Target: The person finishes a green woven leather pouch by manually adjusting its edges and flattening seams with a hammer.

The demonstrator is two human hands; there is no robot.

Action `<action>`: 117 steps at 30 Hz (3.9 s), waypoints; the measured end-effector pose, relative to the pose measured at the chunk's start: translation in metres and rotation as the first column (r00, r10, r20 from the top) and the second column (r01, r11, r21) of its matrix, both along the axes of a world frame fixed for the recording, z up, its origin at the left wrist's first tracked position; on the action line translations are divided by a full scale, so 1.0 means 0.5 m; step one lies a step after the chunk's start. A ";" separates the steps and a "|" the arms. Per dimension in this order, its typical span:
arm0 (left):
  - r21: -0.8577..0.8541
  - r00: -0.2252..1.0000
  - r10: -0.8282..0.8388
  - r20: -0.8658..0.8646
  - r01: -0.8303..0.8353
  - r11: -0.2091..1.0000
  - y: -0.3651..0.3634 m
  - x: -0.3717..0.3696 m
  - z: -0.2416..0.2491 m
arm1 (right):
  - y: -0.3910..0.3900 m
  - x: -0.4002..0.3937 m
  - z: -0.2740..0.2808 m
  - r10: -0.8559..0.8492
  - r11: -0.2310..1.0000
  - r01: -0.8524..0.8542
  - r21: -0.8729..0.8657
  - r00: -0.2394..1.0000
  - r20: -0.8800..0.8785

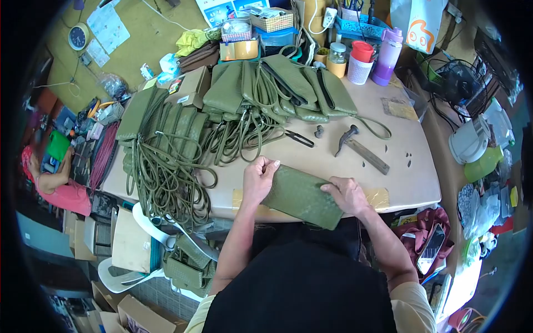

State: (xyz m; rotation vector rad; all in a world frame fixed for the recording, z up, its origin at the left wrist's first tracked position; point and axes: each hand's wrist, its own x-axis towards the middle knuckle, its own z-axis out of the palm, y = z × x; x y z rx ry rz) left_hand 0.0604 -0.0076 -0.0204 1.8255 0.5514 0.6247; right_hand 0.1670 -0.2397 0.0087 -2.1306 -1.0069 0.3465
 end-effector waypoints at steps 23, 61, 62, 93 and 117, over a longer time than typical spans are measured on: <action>-0.161 0.843 0.527 -0.103 -0.537 0.828 -0.026 -0.318 0.203 | 0.076 -0.032 -0.016 0.107 0.966 -0.078 0.248 0.989 -0.104; 0.791 0.167 0.774 -0.611 0.110 0.602 0.528 -0.096 0.398 | 0.246 0.125 -0.101 0.037 0.986 0.067 -0.152 0.803 0.595; 0.801 0.124 0.792 -0.598 0.060 0.596 0.503 -0.084 0.412 | 0.245 0.142 -0.125 0.034 0.998 0.002 -0.061 0.814 0.580; -0.135 0.765 -0.643 0.049 0.643 0.754 -0.122 -0.069 0.110 | -0.013 0.034 0.117 0.087 0.924 -0.003 0.381 0.975 -0.204; 0.259 0.924 -0.208 0.320 0.126 0.958 -0.120 -0.058 0.246 | 0.004 -0.029 0.174 -0.033 0.844 -0.219 0.490 0.890 0.455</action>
